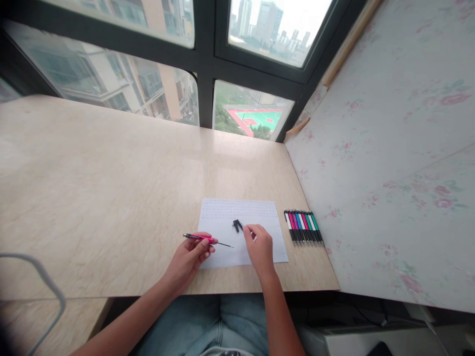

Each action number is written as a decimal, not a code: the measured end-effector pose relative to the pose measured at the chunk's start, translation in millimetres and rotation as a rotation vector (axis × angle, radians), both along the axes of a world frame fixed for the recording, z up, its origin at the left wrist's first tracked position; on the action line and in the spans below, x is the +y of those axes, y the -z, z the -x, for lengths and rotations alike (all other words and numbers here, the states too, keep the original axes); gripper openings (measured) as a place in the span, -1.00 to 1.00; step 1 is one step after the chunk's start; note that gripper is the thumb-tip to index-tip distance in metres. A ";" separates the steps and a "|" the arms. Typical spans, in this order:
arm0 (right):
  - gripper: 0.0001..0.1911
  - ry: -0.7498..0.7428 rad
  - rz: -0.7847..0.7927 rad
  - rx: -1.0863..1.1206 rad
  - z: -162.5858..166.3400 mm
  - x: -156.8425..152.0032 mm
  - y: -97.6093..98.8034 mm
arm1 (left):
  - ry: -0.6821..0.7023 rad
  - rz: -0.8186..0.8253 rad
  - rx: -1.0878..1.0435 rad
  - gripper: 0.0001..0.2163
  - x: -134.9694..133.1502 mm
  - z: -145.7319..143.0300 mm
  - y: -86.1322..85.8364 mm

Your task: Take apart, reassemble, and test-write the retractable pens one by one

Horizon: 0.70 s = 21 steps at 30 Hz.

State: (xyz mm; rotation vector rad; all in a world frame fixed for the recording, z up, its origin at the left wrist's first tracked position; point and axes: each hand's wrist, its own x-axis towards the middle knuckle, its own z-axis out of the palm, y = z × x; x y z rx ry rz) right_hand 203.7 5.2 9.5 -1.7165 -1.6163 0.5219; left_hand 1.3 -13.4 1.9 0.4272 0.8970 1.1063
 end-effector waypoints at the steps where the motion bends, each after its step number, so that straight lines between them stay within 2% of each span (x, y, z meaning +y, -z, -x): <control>1: -0.72 -0.067 0.021 0.045 3.9 -5.7 -5.5 | 0.011 -0.009 -0.001 -0.74 -0.6 -0.6 1.1; 4: -0.77 -0.394 0.078 0.041 14.4 -19.6 -20.6 | 0.046 -0.040 0.020 -0.75 -2.3 -1.8 2.6; 6: -0.80 -0.482 0.081 -0.012 13.4 -24.3 -26.6 | 0.056 -0.057 0.045 -0.74 -2.2 -1.3 1.3; 9: -0.83 -0.415 0.110 -0.083 -5.5 -26.7 -27.4 | 0.020 -0.049 0.091 -0.73 0.1 1.4 -3.8; 14: -0.84 -0.193 0.131 -0.097 -44.3 -25.8 -15.2 | -0.052 -0.014 0.143 -0.73 4.6 6.0 -12.5; 18: -0.81 -0.012 0.067 -0.148 -42.8 -17.9 -1.0 | -0.049 -0.022 0.145 -0.72 3.9 5.1 -13.5; 21: -0.83 0.051 0.059 -0.190 -31.4 -11.0 7.5 | -0.046 -0.029 0.152 -0.71 2.9 4.2 -12.5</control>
